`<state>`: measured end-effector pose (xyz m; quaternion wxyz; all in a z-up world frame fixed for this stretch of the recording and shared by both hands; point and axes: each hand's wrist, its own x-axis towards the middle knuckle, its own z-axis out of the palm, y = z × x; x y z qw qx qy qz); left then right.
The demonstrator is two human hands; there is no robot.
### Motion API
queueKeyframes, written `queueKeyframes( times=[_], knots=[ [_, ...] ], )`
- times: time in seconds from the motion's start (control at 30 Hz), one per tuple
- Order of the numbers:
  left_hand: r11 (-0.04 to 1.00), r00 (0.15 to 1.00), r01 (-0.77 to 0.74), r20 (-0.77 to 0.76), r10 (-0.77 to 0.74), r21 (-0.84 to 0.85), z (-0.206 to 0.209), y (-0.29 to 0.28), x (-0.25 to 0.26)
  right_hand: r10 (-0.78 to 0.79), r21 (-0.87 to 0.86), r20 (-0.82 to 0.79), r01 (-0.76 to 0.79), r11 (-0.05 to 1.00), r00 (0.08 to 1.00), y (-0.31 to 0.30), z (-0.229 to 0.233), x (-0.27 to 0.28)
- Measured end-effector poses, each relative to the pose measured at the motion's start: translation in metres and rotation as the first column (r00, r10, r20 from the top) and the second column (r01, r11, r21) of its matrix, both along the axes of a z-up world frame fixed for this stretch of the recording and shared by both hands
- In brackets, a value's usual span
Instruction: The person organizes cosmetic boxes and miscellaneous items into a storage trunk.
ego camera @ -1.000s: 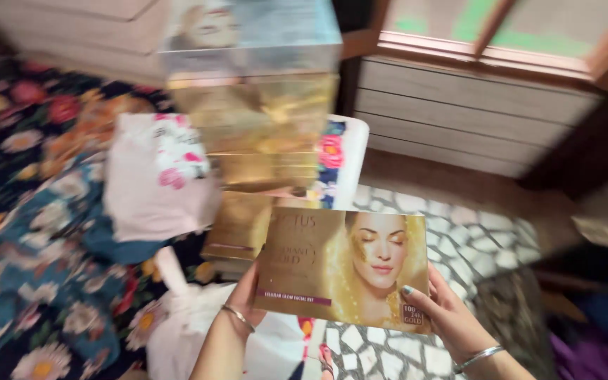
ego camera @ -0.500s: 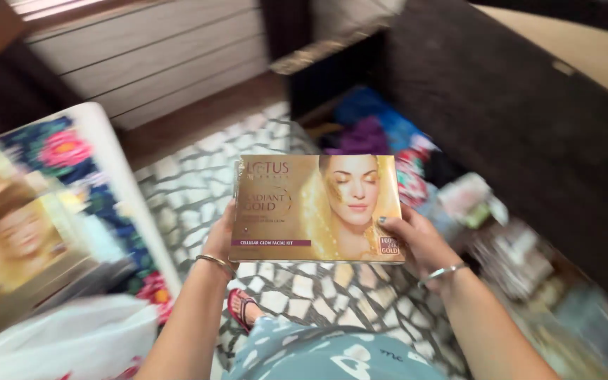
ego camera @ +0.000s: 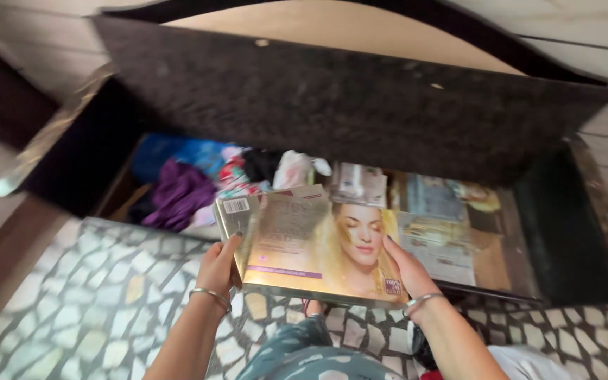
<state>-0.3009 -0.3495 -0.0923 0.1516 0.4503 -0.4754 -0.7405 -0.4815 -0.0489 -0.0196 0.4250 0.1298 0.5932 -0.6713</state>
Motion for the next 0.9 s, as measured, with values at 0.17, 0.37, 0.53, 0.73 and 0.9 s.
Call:
queueKeyframes(
  times=[0.17,0.37,0.53,0.73,0.9],
  knots=[
    [0.993,0.995,0.067,0.083,-0.059,-0.100,-0.036,0.003,-0.122,-0.322,0.028,-0.074,0.324,0.946,0.944,0.078,-0.107,-0.099],
    [0.942,0.931,0.222,0.343,-0.128,-0.252,-0.054,0.015,-0.237,-0.396,0.317,-0.242,0.458,0.830,0.886,0.115,-0.122,-0.176],
    [0.953,0.936,0.246,0.299,-0.186,-0.175,-0.079,0.029,-0.286,-0.327,0.407,-0.411,0.492,0.769,0.851,0.142,-0.202,-0.221],
    [0.961,0.915,0.241,0.361,-0.179,-0.134,-0.135,0.050,-0.308,0.216,0.695,-0.567,0.320,0.644,0.795,0.117,-0.247,-0.290],
    [0.983,0.937,0.168,0.321,-0.136,-0.075,-0.181,0.074,-0.311,0.505,0.893,-0.282,0.031,0.449,0.816,0.086,-0.281,-0.350]
  ],
)
